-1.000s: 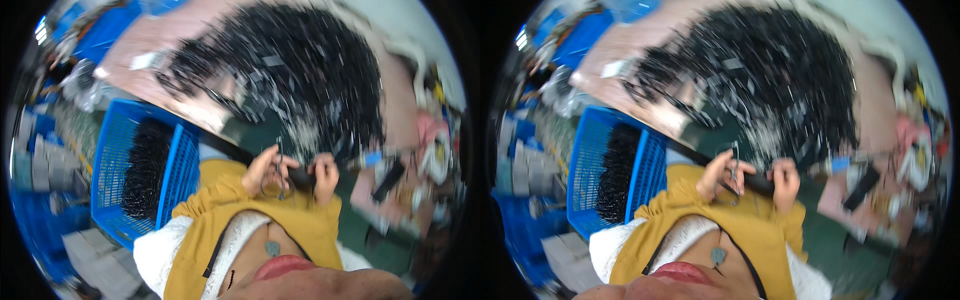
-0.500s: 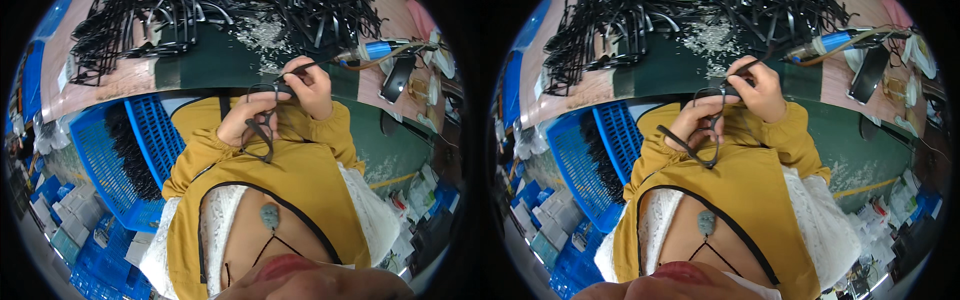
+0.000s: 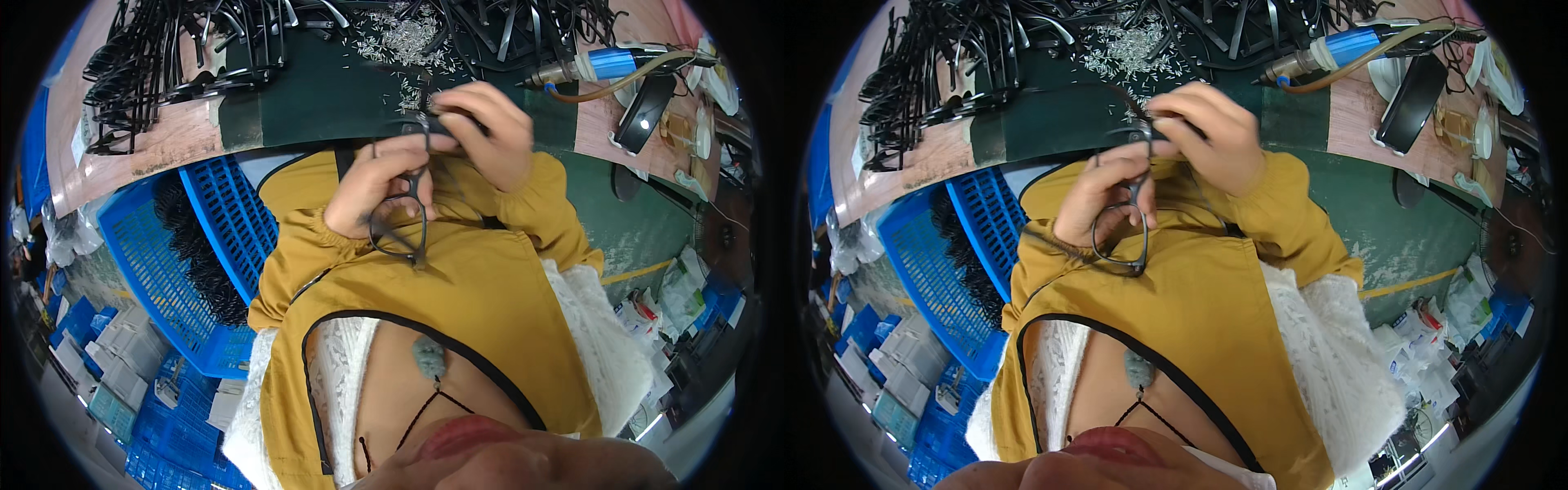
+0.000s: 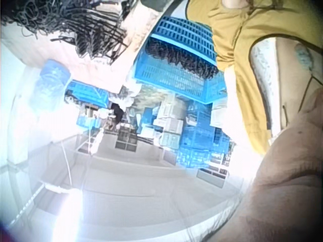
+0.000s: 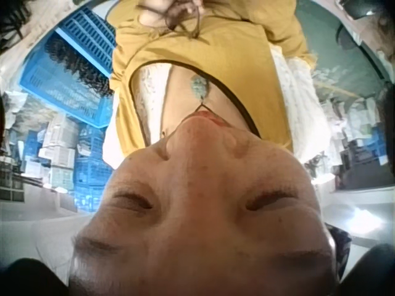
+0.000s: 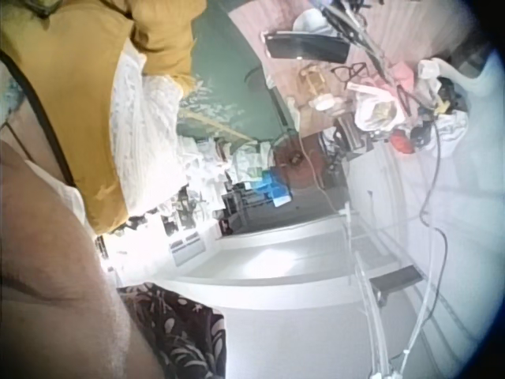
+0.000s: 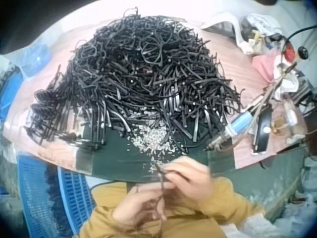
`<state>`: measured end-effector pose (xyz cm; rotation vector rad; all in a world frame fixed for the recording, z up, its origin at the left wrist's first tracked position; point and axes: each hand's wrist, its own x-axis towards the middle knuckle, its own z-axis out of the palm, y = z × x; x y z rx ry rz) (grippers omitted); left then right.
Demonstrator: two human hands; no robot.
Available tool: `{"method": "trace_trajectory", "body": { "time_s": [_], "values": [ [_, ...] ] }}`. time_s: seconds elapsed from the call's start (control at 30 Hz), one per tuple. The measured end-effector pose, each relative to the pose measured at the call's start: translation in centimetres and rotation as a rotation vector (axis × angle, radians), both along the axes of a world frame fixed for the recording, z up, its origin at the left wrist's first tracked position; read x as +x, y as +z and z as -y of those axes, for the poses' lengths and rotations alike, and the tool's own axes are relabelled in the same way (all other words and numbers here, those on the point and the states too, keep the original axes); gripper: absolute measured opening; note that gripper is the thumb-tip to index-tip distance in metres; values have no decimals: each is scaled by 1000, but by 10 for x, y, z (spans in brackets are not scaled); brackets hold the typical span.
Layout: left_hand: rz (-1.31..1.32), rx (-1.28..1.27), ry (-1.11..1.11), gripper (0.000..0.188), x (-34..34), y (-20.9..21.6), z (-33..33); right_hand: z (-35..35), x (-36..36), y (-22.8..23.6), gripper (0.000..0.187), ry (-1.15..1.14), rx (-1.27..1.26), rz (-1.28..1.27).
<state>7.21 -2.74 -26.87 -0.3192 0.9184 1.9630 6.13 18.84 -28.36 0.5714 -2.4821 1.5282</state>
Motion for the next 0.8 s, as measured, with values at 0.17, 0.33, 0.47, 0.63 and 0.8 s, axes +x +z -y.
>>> {"method": "trace_trajectory", "body": {
  "time_s": [0.17, 0.33, 0.47, 0.63, 0.8],
  "values": [
    [-264, -130, 180, 61, -11, 4, -5, -78, -12, 21, 28, -897, -630, -523],
    [-188, 15, 103, 60, -16, 0, -18, -101, -66, -14, 43, -466, -807, -191],
    [-110, 40, 256, 45, -9, -7, -3, -76, -88, -14, 42, -15, -1157, 45],
    [-4, -20, 253, 35, 9, -15, -3, -29, -96, -9, 45, 58, -1352, 119],
    [159, 2, 123, 37, 21, -9, -23, -26, -94, -7, 40, -47, -1266, 120]
  ]
}}
